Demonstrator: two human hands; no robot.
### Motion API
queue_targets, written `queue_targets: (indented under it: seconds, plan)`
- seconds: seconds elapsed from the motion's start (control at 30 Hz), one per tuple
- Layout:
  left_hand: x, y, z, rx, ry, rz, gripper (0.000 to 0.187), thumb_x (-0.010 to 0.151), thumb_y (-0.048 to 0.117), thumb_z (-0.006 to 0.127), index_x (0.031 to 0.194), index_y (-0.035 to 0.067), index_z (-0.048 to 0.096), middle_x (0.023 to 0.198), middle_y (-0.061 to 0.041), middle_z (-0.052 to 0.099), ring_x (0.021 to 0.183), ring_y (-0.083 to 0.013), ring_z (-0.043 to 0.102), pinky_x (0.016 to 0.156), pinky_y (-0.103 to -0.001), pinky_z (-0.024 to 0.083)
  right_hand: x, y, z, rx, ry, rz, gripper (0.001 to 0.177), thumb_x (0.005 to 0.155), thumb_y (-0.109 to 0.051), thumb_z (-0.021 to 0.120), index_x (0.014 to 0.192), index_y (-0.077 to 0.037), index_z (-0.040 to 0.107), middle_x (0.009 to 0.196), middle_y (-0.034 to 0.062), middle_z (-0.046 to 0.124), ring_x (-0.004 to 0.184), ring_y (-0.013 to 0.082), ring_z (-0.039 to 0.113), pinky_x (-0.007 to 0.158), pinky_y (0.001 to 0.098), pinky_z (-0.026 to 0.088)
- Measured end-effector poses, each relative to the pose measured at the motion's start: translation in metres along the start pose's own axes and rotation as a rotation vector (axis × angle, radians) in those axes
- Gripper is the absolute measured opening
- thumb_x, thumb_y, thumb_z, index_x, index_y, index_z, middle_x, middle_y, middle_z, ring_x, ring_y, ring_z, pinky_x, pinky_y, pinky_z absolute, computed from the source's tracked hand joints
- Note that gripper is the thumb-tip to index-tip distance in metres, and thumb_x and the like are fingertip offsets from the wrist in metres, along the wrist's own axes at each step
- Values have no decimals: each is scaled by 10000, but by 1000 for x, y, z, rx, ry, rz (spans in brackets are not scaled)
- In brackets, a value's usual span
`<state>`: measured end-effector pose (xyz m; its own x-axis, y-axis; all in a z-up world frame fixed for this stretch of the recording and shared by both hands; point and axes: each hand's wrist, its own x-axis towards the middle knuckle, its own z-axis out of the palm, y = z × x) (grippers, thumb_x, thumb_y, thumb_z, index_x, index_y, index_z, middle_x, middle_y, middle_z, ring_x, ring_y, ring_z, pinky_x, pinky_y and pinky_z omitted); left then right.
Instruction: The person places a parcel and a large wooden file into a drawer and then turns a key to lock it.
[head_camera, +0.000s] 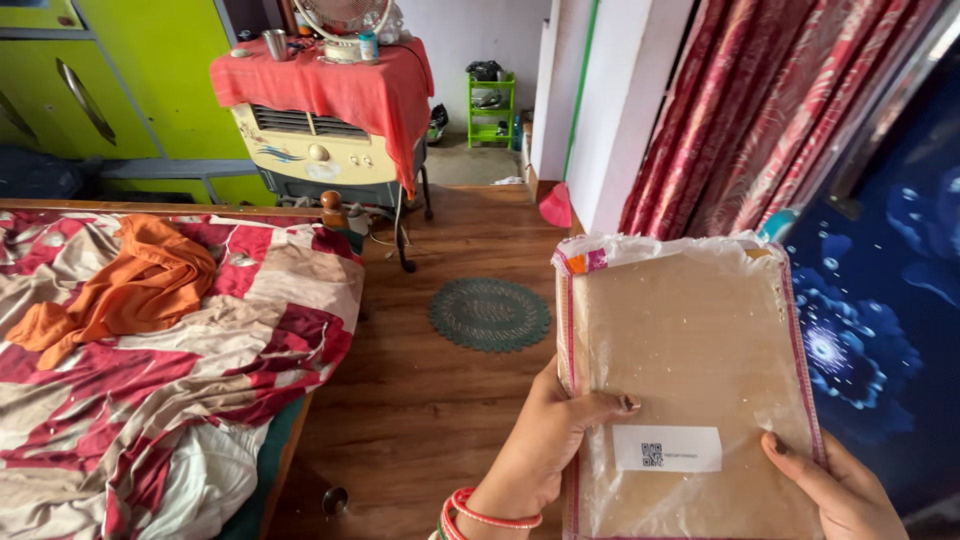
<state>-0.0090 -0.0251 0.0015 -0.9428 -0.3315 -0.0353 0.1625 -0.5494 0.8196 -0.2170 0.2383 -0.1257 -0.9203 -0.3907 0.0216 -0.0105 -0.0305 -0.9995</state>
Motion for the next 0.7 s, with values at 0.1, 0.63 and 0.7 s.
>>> queue_targets:
  seconds: [0.1,0.63,0.7]
  plan:
    - [24,11,-16,-16,10,-4,605,749,-48,681,1339,18,568,1100,-123,712,971,-217,714,877,-379,600,38,24,7,-5,-30,-44,549,892,-46,667,1416,97,587,1320,150,687,1260,187,604,1095,353,411]
    - [225,28,-49,-86,108,174,574,771,-64,683,1330,-14,558,1104,-135,711,942,-227,716,829,-381,616,274,-21,78,88,-173,127,542,893,-79,635,1430,-3,604,1347,116,684,1266,179,602,1069,364,423]
    - [251,27,-53,-69,130,211,575,774,-58,698,1332,-36,561,1111,-145,708,951,-225,713,846,-371,609,325,-2,70,108,-252,101,553,879,-62,647,1425,18,599,1347,136,682,1270,200,604,1064,387,432]
